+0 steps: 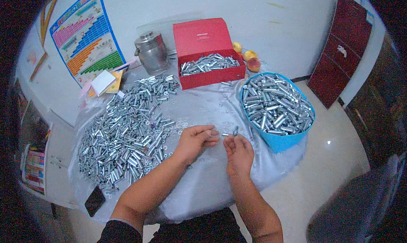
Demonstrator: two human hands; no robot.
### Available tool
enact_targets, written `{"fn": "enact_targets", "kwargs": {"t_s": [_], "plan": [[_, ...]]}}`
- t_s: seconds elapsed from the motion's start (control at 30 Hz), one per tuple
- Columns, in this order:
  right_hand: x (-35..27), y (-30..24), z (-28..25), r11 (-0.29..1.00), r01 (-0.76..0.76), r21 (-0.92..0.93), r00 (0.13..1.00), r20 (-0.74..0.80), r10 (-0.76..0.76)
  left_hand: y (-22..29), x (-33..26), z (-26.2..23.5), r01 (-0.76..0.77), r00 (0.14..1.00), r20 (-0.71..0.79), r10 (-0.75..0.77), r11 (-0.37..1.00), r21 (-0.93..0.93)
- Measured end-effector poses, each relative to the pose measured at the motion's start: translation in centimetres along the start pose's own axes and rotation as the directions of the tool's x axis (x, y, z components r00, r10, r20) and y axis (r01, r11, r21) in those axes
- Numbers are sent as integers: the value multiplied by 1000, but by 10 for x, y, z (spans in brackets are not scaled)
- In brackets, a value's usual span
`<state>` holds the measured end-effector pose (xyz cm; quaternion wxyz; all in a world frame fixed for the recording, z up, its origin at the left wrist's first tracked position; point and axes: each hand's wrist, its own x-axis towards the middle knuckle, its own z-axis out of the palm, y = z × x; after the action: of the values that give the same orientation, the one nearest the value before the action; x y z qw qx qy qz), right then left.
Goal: The person repeatedly picks up cylindrical metal fasteners and small washers from a large pile on a table, threads the washers onto the fasteners, and places the assembled units into a blue container. The person handles items one at a time throughout the clip.
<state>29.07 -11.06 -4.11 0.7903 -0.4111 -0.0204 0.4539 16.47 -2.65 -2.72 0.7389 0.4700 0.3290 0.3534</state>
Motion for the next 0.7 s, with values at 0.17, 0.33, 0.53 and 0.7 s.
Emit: {"fn": "enact_targets", "kwargs": {"t_s": [0.17, 0.33, 0.53, 0.7], "plan": [[-3, 8, 3, 995, 102, -14, 995, 1, -102, 11, -13, -5, -5, 999, -47, 6, 1000, 10], [-8, 17, 14, 861, 384, -334, 917, 33, -397, 31, -46, -36, -39, 980, -197, 32, 999, -29], [-16, 31, 38, 724, 501, -474, 865, 253, -433, 47, -88, -82, -158, 917, -385, 106, 982, -106], [-23, 62, 71, 552, 471, -688, 862, 493, -120, 54, -99, -112, -312, 813, -544, 207, 944, -106]]}}
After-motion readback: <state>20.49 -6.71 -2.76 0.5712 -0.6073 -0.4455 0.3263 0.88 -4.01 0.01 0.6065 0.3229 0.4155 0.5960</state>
